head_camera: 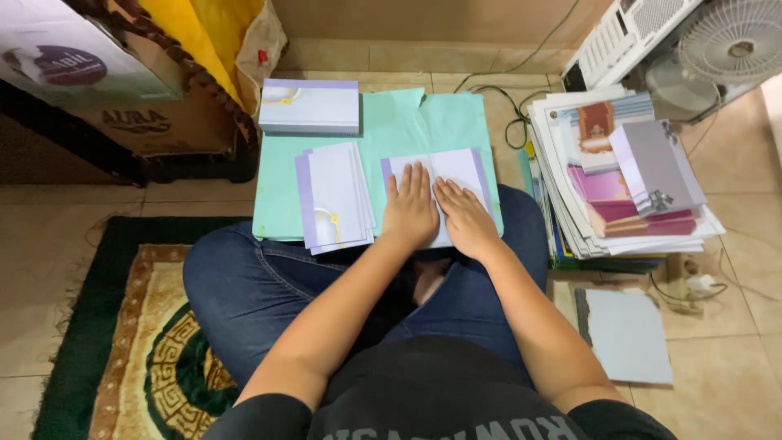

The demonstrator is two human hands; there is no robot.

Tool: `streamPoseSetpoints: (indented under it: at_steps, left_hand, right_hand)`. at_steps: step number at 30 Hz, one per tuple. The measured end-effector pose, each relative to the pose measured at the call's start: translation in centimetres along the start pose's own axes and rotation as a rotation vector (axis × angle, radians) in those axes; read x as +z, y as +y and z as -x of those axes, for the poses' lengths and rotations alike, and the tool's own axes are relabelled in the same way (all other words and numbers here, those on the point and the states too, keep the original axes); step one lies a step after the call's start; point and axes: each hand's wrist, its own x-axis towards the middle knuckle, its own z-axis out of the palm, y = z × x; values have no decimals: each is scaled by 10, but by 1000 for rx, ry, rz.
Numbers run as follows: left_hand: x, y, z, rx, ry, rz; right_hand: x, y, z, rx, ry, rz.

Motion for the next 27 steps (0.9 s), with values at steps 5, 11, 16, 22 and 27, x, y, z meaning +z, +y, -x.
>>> streamPoseSetpoints:
  at_steps: [5, 11, 16, 22, 27]
  left_hand:
    - [9, 3, 28, 79, 45, -24]
    - [20, -6, 26, 220, 101, -31]
    - [50, -9, 30, 432, 177, 70]
    - [55, -17, 48, 455, 164, 160]
    - [8, -31, 83, 492, 76, 289]
  right_hand:
    - [13, 29, -54, -7, -20, 15]
    - [3, 22, -61, 1, 86, -41]
    - [15, 38, -54, 99, 386, -442]
    - [4, 27, -53, 122, 368, -443]
    - [-3, 21, -52, 135, 373, -463]
